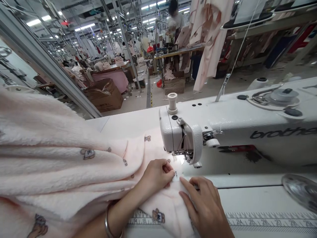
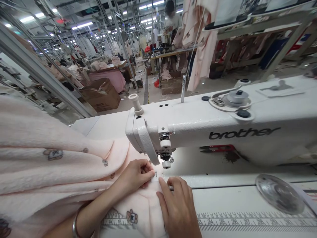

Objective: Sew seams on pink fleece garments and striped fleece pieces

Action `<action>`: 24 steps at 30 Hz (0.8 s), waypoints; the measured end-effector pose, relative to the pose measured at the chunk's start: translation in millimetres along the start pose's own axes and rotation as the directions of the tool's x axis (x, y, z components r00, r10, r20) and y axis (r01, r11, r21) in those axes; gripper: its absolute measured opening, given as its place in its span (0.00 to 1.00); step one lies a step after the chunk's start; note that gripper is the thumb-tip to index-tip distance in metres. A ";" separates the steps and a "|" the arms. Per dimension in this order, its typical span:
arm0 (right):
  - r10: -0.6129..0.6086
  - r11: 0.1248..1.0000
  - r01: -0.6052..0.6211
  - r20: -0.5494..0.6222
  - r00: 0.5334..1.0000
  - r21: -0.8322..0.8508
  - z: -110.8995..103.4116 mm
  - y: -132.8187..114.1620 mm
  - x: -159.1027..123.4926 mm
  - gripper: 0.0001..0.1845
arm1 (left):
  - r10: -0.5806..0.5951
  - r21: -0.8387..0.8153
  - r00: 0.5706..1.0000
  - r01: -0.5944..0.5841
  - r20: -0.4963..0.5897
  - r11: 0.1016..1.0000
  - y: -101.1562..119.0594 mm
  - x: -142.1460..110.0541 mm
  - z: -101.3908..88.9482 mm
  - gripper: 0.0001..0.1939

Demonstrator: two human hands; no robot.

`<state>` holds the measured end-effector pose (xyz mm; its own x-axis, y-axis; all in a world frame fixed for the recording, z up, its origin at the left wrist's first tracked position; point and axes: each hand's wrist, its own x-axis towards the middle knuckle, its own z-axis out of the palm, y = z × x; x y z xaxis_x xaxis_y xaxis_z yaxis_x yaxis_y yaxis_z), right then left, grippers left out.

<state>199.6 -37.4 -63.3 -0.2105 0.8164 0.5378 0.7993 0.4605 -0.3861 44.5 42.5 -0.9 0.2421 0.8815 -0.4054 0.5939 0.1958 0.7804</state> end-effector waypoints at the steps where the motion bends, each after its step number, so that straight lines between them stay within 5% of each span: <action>1: -0.002 1.000 0.002 -0.002 1.000 0.001 0.1 -0.3 0.1 0.16 | 0.000 -0.004 1.000 0.000 0.007 1.000 -0.4 0.2 -0.2 0.07; 24: 0.039 0.998 -0.037 -0.039 0.998 0.046 -0.9 -2.7 3.5 0.15 | 0.046 0.089 0.999 -0.045 -0.006 0.995 -0.3 0.5 0.4 0.06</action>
<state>197.2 -36.1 -59.7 -0.1570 0.8193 0.5514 0.7797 0.4455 -0.4399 44.8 42.7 -1.5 0.2647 0.8921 -0.3663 0.6481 0.1167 0.7526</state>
